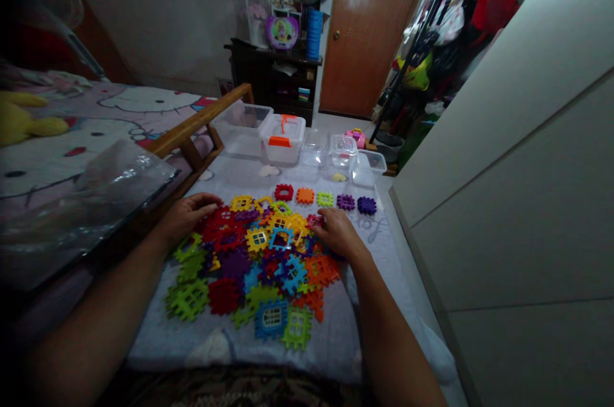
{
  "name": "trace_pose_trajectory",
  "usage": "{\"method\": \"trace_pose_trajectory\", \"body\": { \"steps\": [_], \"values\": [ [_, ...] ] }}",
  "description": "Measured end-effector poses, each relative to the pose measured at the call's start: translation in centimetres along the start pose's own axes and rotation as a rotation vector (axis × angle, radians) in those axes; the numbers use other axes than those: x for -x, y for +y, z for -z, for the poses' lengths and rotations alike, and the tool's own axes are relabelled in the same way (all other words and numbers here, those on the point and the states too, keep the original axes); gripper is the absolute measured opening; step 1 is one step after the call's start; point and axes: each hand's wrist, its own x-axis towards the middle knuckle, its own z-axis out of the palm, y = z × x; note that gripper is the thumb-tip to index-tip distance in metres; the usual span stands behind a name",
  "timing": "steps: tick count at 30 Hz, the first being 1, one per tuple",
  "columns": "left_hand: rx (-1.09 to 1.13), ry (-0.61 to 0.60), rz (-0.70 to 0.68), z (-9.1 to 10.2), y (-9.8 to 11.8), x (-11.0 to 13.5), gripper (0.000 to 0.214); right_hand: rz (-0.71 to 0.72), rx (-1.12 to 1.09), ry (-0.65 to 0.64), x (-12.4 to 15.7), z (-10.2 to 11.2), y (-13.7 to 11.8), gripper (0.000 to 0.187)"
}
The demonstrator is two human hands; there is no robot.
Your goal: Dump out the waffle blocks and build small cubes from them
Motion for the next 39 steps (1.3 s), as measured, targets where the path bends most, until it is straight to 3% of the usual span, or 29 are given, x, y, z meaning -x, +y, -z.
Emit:
{"method": "trace_pose_trajectory", "body": {
  "steps": [4, 14, 24, 29, 31, 34, 37, 39],
  "values": [
    [0.022, -0.012, -0.019, 0.1, -0.7, -0.3, 0.046, -0.002, 0.016, -0.010, -0.5, -0.6, -0.2, 0.031],
    [0.034, -0.018, -0.048, 0.1, -1.4, -0.6, 0.044, -0.028, -0.142, 0.231, 0.0, -1.5, 2.0, 0.047],
    [0.038, 0.014, -0.042, -0.2, -0.7, -0.2, 0.045, -0.102, -0.124, 0.232, 0.3, -2.2, 2.8, 0.045],
    [0.036, 0.028, -0.015, -0.5, -0.3, 0.0, 0.044, -0.057, -0.080, 0.260, 0.3, -1.9, 2.0, 0.038],
    [0.038, 0.029, -0.016, -0.5, -0.4, 0.0, 0.042, -0.009, -0.060, 0.228, 0.0, -1.5, 0.8, 0.034],
    [0.040, 0.034, -0.032, -0.5, -0.6, -0.2, 0.039, 0.044, -0.041, 0.064, -0.5, -0.9, -1.4, 0.032],
    [0.050, 0.038, -0.058, -0.4, -0.8, -0.3, 0.038, 0.032, -0.015, -0.099, -1.1, -0.7, -3.2, 0.042],
    [0.055, 0.039, -0.053, -0.4, -0.7, -0.3, 0.039, 0.020, 0.004, -0.129, -1.5, -0.8, -3.7, 0.048]
  ]
}}
